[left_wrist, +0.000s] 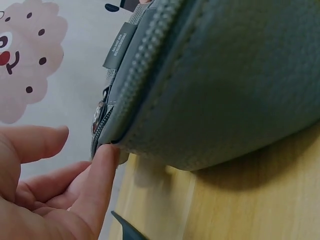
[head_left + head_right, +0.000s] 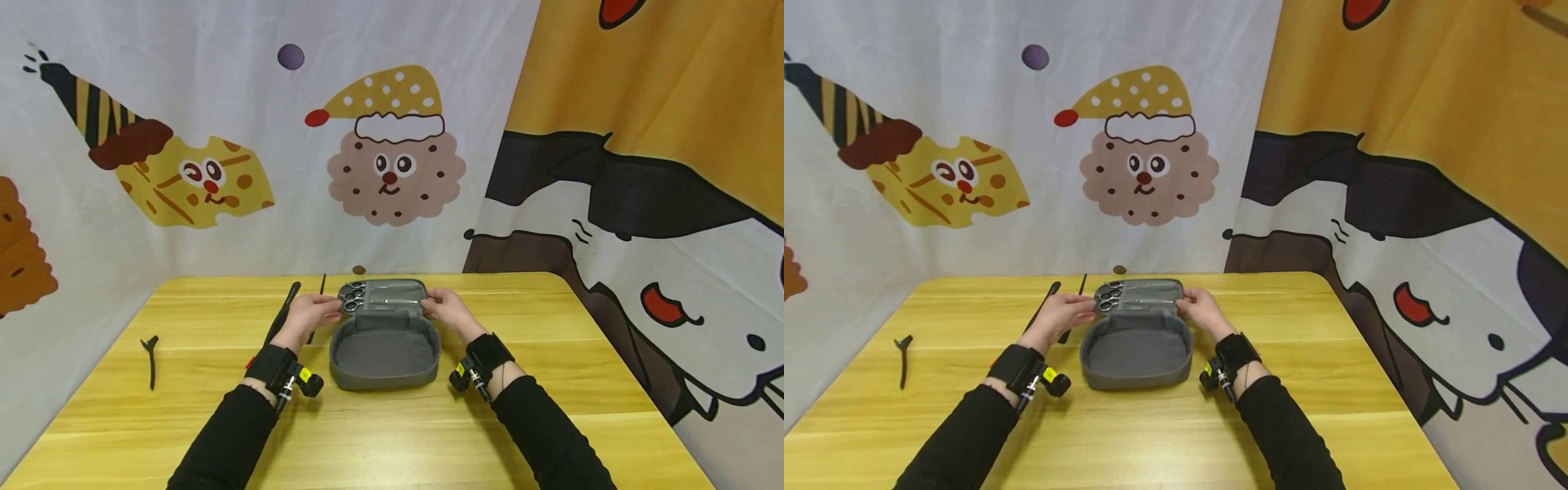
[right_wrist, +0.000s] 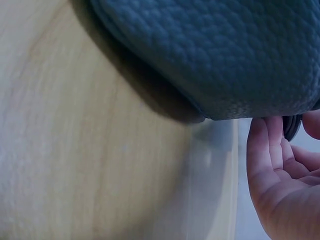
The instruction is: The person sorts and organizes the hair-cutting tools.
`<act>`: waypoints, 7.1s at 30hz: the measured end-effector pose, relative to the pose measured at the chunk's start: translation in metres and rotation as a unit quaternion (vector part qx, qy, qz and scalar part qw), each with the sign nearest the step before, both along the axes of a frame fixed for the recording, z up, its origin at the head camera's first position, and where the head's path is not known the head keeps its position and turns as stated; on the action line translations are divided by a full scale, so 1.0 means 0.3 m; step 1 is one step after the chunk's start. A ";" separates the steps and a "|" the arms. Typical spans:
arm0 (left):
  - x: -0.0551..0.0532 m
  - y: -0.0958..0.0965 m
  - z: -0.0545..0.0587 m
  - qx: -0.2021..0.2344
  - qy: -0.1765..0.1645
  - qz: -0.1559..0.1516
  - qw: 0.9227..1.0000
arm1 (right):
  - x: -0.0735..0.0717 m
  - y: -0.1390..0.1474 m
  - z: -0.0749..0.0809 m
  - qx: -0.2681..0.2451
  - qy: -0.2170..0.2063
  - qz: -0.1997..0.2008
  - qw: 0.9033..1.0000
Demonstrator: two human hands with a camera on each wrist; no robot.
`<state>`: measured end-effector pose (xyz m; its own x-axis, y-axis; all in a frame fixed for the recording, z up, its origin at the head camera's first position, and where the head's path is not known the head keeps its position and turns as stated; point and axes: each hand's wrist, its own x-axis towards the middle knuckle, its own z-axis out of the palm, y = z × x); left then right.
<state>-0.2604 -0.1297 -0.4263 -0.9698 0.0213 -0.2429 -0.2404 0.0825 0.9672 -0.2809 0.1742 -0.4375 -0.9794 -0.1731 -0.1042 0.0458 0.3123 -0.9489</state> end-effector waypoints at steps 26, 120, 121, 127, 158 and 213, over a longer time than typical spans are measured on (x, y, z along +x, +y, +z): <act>0.011 -0.006 -0.003 -0.126 0.051 -0.074 0.988 | -0.007 0.004 -0.009 0.061 -0.046 -0.007 0.997; 0.087 -0.304 0.003 -0.441 0.082 0.000 0.894 | 0.193 0.002 0.171 0.254 0.345 0.109 0.897; 0.085 -0.304 0.001 -0.444 0.081 -0.001 0.893 | 0.195 -0.001 0.173 0.255 0.347 0.111 0.896; 0.081 -0.299 -0.006 -0.467 0.063 0.002 0.882 | 0.201 -0.020 0.177 0.257 0.350 0.123 0.893; 0.045 -0.257 -0.001 -0.500 0.016 -0.028 0.866 | 0.216 -0.049 0.177 0.251 0.349 0.152 0.890; 0.172 -0.039 0.204 -0.128 0.214 -0.003 0.968 | 0.238 -0.224 0.234 0.079 0.300 0.164 0.936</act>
